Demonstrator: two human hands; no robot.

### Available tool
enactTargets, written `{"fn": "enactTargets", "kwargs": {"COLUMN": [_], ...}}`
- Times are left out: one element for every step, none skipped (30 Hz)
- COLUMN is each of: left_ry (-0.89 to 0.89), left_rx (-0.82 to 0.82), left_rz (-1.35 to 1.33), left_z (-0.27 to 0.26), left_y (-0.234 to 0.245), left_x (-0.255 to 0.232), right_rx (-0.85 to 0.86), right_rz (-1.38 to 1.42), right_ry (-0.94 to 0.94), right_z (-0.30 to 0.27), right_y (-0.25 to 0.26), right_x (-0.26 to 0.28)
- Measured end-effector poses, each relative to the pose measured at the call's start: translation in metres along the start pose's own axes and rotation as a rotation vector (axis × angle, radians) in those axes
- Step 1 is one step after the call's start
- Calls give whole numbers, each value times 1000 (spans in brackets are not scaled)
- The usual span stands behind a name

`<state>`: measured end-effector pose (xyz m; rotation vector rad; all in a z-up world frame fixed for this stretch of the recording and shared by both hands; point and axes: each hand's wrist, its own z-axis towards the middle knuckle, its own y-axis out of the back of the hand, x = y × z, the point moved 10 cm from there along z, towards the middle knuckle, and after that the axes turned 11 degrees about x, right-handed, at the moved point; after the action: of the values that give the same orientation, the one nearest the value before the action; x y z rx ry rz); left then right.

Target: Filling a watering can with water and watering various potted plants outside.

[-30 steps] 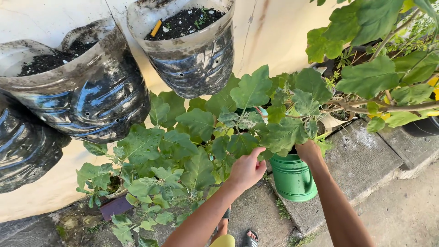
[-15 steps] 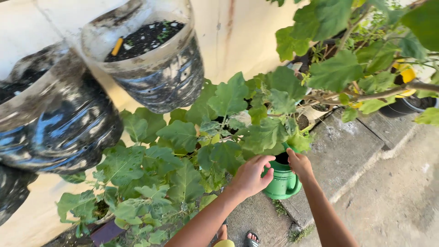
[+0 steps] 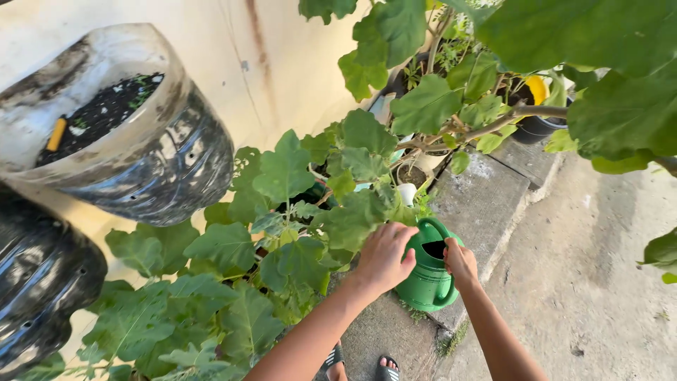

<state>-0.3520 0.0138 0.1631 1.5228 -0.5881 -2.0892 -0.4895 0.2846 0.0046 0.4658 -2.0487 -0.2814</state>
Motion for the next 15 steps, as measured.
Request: {"fn": "enactTargets", "kwargs": {"left_ry": [-20,-24,-70,-119,-125,-122,-119,-124,4,134,131,220,310,320,323], "left_rx": [44,44,20,-6,-6,-23,-42,-40,124,289,291,347,402,397,425], "left_rz": [-8,-6,52,109,110,215,319,317,418,519,517,663,808,810,783], "left_z": [7,15,24,33,48,64,79,93,110,123,130,135,140,136,132], "left_y": [-16,-19,-20,-22,-19,-15,-11,-7,-17,-27,-38,-50,-59,-52,-47], "left_x": [0,-5,-15,-26,-26,-28,-30,-24,-2,21,38,65,93,89,85], "right_rx": [-22,-24,-33,-44,-48,-51,-53,-59,-59,-58,-62,-58,-53,-44,-37], "right_rz": [-5,-2,-12,-23,-19,-36,-53,-51,-97,-144,-143,-214,-286,-289,-402], "right_ry": [6,8,22,37,41,48,56,56,65,74,72,97,123,128,163], "right_z": [0,1,1,2,3,5,7,11,16,21,30,41,52,73,93], "right_y": [8,12,16,22,26,30,33,37,40,41,44,42,40,39,34], "right_x": [3,7,14,21,29,39,48,56,66,75,79,88,98,103,113]}}
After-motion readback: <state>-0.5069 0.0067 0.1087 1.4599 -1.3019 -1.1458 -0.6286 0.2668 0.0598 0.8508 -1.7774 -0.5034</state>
